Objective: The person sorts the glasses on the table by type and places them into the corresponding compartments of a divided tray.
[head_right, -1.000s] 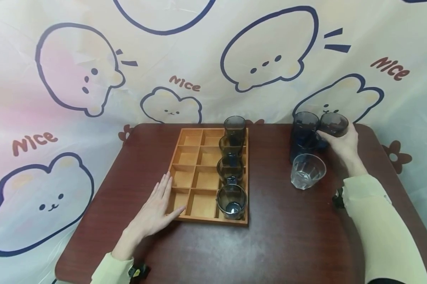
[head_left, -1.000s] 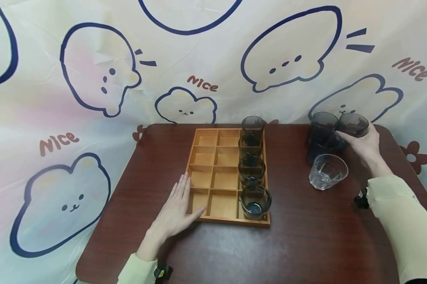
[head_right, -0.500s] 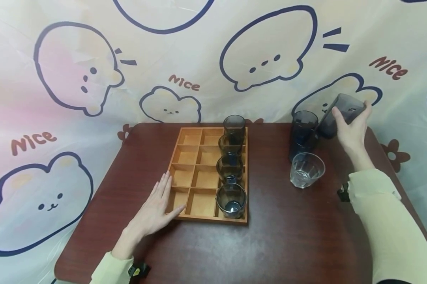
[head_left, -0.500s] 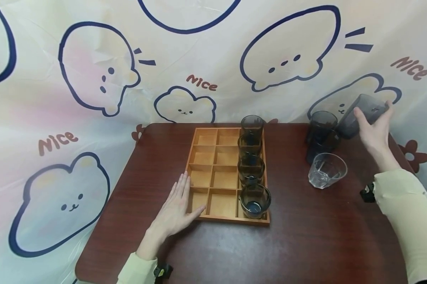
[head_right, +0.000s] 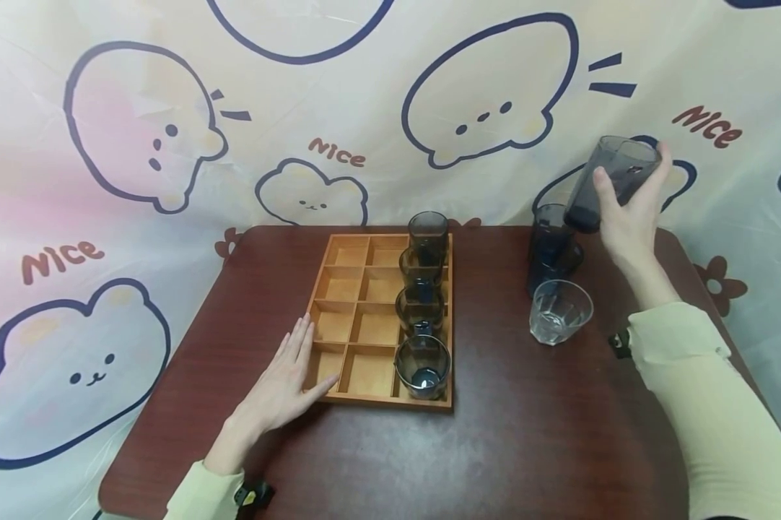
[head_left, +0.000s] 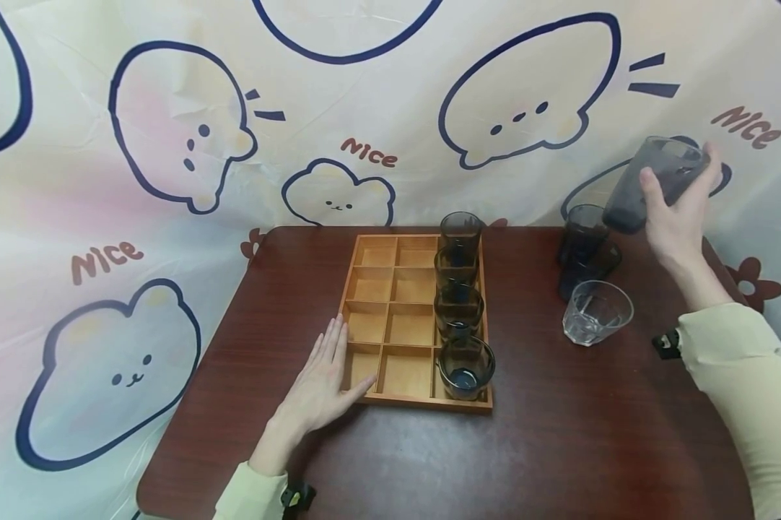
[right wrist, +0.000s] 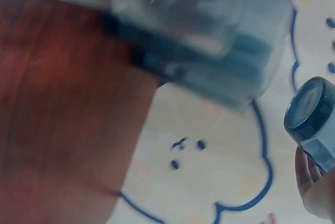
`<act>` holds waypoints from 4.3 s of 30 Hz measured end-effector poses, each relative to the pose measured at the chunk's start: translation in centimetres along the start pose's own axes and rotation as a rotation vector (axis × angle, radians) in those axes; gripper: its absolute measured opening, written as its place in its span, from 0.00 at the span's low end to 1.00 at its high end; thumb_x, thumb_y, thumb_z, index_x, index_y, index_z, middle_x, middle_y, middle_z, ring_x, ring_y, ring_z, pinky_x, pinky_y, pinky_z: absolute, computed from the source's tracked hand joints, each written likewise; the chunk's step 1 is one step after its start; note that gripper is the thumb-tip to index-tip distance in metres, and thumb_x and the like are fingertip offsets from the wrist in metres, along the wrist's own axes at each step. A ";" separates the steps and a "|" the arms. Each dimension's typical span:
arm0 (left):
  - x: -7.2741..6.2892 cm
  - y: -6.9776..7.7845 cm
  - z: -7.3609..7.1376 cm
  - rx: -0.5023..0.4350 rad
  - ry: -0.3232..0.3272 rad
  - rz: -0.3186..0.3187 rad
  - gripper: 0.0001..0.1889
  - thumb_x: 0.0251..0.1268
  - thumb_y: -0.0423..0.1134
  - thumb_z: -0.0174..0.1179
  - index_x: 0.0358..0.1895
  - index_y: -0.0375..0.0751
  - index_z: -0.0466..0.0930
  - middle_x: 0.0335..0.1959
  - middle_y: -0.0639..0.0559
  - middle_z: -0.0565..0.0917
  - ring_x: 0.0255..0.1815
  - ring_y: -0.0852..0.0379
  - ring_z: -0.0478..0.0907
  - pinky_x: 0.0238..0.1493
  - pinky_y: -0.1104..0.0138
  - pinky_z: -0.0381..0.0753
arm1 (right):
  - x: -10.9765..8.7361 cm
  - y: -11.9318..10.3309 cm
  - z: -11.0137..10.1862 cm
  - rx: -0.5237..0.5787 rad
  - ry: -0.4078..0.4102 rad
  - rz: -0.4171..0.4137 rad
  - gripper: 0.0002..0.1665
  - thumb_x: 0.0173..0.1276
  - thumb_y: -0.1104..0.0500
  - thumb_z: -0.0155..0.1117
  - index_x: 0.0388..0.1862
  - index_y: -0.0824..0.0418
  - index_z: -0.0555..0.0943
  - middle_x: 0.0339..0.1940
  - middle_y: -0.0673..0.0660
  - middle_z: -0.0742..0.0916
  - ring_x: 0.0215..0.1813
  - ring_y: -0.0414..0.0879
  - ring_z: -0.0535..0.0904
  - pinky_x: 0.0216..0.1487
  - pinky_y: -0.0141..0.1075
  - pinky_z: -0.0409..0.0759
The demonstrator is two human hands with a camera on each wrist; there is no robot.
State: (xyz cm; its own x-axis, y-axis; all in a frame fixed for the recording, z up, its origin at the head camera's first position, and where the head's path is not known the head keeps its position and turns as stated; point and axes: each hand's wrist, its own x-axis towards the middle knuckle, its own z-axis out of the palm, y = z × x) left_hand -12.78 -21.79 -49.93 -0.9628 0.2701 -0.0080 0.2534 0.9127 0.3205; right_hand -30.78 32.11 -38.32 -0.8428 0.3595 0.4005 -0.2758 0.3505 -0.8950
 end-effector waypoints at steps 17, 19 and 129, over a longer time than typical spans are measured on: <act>0.0 -0.2 0.0 -0.007 -0.002 0.001 0.60 0.76 0.69 0.59 0.90 0.31 0.40 0.94 0.38 0.39 0.96 0.40 0.40 0.94 0.44 0.49 | -4.0 -6.5 7.8 0.057 -0.329 -0.072 0.52 0.80 0.47 0.64 0.93 0.53 0.49 0.93 0.58 0.56 0.91 0.51 0.55 0.90 0.39 0.54; 0.0 -0.2 0.0 -0.006 -0.001 0.000 0.60 0.76 0.69 0.59 0.90 0.31 0.40 0.94 0.38 0.39 0.96 0.40 0.40 0.94 0.44 0.49 | -4.5 -7.1 8.9 0.051 -0.375 -0.073 0.52 0.80 0.46 0.65 0.93 0.51 0.49 0.92 0.59 0.58 0.89 0.54 0.60 0.88 0.41 0.60; -0.5 0.0 0.4 -0.011 0.073 0.037 0.58 0.77 0.68 0.61 0.89 0.28 0.47 0.93 0.35 0.45 0.95 0.39 0.46 0.92 0.41 0.54 | -4.4 -6.1 19.7 -0.481 -0.733 -0.162 0.70 0.77 0.30 0.65 0.94 0.59 0.34 0.95 0.65 0.46 0.95 0.68 0.42 0.92 0.69 0.41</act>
State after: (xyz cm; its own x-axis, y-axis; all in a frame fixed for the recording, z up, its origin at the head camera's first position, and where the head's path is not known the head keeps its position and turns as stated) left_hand -12.24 -21.86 -50.30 -0.9573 0.2799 0.0727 0.2879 0.8991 0.3298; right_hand -34.56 11.35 -38.52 -0.9398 -0.3112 0.1412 -0.3320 0.7333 -0.5934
